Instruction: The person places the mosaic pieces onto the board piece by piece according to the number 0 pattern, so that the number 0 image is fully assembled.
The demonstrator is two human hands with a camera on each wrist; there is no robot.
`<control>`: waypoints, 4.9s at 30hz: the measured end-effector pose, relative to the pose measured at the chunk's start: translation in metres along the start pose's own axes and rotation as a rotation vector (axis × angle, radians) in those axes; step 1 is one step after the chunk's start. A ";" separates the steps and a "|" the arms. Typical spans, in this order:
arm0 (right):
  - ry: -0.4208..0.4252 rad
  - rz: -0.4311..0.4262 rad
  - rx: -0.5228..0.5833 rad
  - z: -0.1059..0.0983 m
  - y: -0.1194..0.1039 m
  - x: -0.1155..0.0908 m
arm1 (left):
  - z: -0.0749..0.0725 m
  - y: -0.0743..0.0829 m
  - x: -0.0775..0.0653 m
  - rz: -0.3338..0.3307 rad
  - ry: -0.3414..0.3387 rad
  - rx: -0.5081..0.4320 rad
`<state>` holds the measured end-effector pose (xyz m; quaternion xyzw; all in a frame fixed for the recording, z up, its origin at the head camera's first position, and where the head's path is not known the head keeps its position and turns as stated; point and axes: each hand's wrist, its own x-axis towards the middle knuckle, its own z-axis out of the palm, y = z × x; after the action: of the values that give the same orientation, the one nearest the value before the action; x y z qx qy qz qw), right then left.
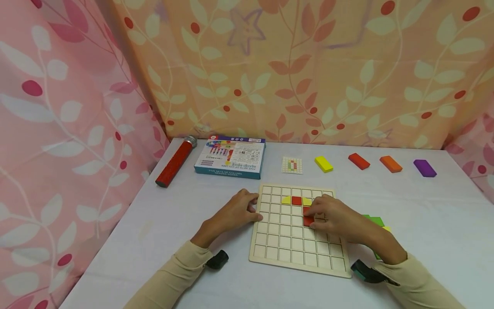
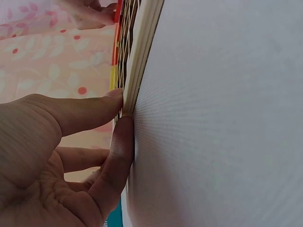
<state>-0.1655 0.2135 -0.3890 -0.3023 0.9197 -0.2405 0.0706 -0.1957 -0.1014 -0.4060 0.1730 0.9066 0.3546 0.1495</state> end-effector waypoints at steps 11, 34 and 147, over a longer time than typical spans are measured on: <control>0.001 0.038 -0.058 0.007 0.000 0.003 | 0.001 -0.001 0.000 0.013 0.006 0.007; 0.080 0.217 -0.042 -0.015 0.031 -0.067 | 0.000 -0.003 -0.002 0.001 0.005 -0.001; 0.157 0.382 -0.149 -0.030 0.068 -0.119 | 0.000 -0.004 0.001 0.035 0.001 0.009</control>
<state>-0.1130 0.3435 -0.3980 -0.1071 0.9782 -0.1769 0.0204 -0.1971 -0.1041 -0.4091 0.1895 0.9051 0.3530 0.1421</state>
